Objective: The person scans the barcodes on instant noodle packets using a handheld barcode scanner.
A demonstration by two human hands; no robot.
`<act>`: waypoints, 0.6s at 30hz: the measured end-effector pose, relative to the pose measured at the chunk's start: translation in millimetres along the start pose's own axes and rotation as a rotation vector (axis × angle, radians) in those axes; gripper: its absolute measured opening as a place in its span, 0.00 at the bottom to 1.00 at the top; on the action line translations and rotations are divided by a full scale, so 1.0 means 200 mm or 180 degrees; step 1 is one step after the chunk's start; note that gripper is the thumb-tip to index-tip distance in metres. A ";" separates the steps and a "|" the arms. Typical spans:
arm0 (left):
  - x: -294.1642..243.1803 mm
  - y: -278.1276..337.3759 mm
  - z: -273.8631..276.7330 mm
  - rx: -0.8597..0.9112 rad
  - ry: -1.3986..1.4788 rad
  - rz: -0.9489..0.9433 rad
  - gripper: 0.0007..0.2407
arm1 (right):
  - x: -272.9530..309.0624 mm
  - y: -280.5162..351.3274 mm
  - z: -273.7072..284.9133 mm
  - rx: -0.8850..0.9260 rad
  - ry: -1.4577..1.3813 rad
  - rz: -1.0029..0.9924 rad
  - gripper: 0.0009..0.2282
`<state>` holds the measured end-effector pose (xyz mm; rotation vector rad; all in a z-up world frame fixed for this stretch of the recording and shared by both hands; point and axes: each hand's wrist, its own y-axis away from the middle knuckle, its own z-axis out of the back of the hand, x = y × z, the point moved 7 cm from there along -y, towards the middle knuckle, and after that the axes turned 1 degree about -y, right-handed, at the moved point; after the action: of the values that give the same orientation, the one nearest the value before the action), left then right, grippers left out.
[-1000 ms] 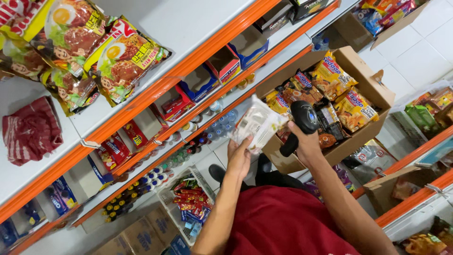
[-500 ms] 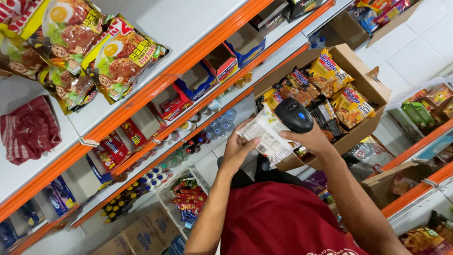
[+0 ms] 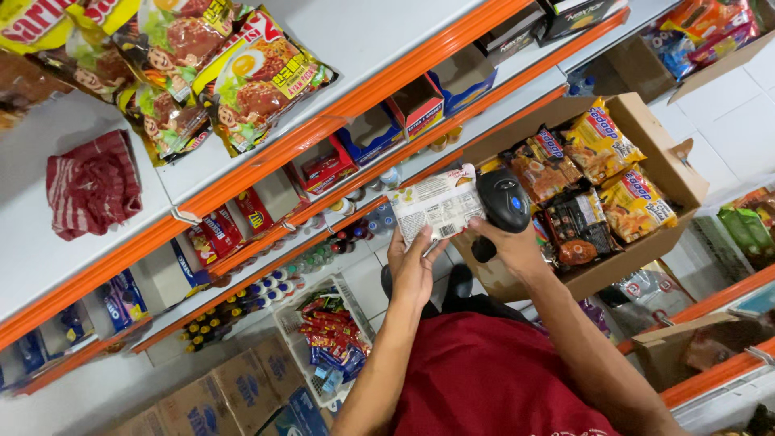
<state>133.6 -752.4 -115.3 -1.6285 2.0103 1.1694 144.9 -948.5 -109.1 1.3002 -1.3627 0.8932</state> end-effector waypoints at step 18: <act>-0.14 -0.05 -0.03 0.0271 -0.0221 -0.0425 0.18 | 0.07 -0.07 0.08 -0.0131 -0.0389 -0.0157 0.20</act>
<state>153.1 -738.7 -96.0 -1.6298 1.8523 1.0630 157.4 -968.2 -101.4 1.3693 -1.4298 0.7587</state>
